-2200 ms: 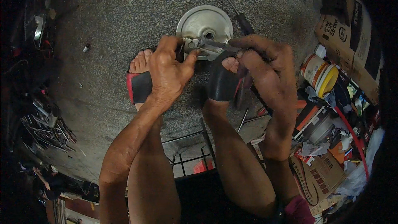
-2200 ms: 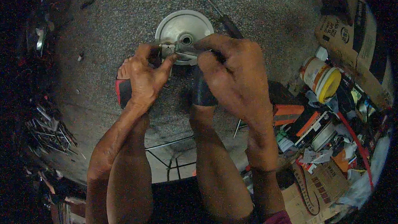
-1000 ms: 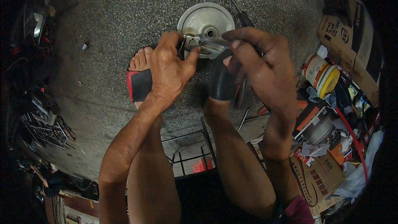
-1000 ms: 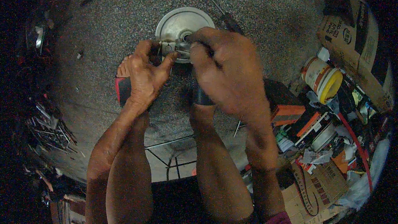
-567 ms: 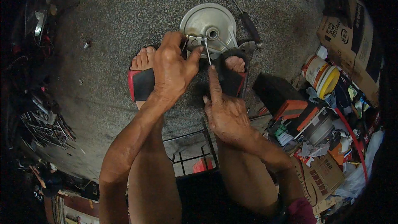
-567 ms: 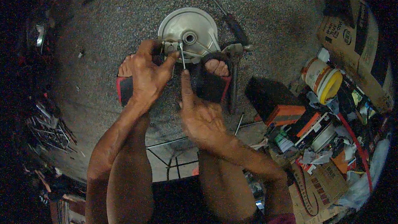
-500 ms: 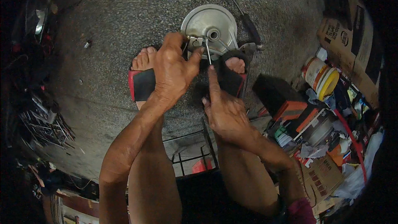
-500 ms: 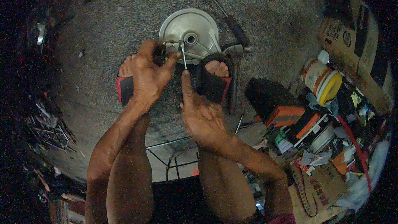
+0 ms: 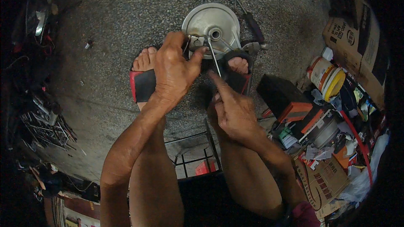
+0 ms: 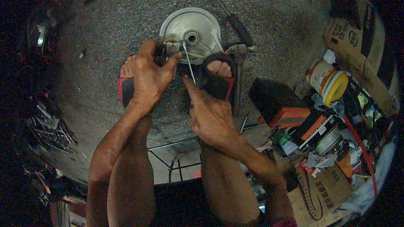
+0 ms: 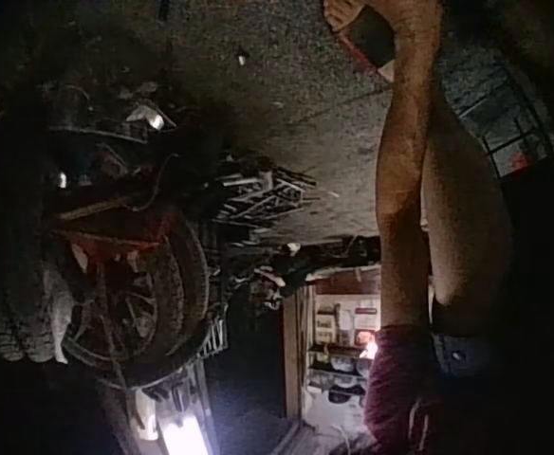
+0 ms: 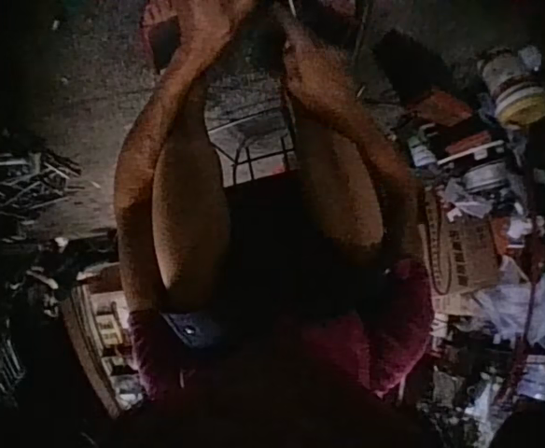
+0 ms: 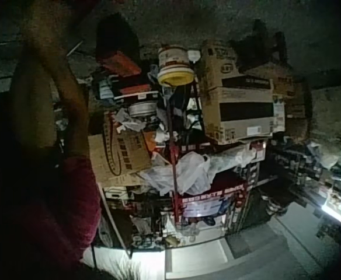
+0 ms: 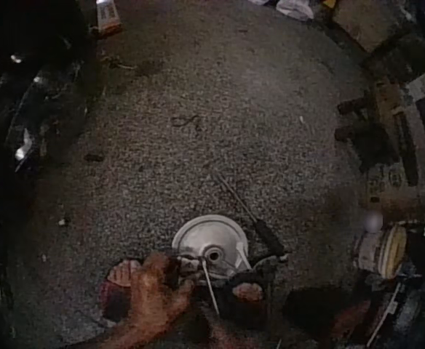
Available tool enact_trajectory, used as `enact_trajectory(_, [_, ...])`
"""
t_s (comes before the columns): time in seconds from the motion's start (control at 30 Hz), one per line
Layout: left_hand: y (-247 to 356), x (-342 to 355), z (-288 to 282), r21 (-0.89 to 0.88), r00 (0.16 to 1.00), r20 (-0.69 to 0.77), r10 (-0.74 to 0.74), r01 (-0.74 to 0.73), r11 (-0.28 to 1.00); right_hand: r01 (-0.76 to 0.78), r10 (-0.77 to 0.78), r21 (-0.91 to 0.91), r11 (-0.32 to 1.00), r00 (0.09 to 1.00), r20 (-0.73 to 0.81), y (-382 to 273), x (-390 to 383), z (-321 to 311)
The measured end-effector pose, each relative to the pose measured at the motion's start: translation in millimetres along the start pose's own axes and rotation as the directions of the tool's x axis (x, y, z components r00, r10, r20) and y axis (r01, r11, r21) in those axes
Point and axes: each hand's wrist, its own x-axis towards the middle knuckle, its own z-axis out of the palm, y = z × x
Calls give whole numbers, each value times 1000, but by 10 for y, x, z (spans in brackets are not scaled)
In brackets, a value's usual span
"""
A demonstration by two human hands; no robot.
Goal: The person sits on the floor and assembles a mechanical drum brake assembly. They fit brake shoes into the drum, attach a metal backing plate, and use a wrench to tighten bolts on the assembly.
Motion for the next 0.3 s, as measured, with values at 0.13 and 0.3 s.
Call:
enact_trajectory(0.13, [2, -1, -13, -2, 1000, -18, 17, -17, 1000, 40, -35, 48, 998, 994, -108, -57, 51, -135])
enact_trajectory(0.3, [-46, -12, 31, -35, 1000, -20, 11, -12, 999, 48, -30, 66, 997, 968, -250, -96, 268, -345])
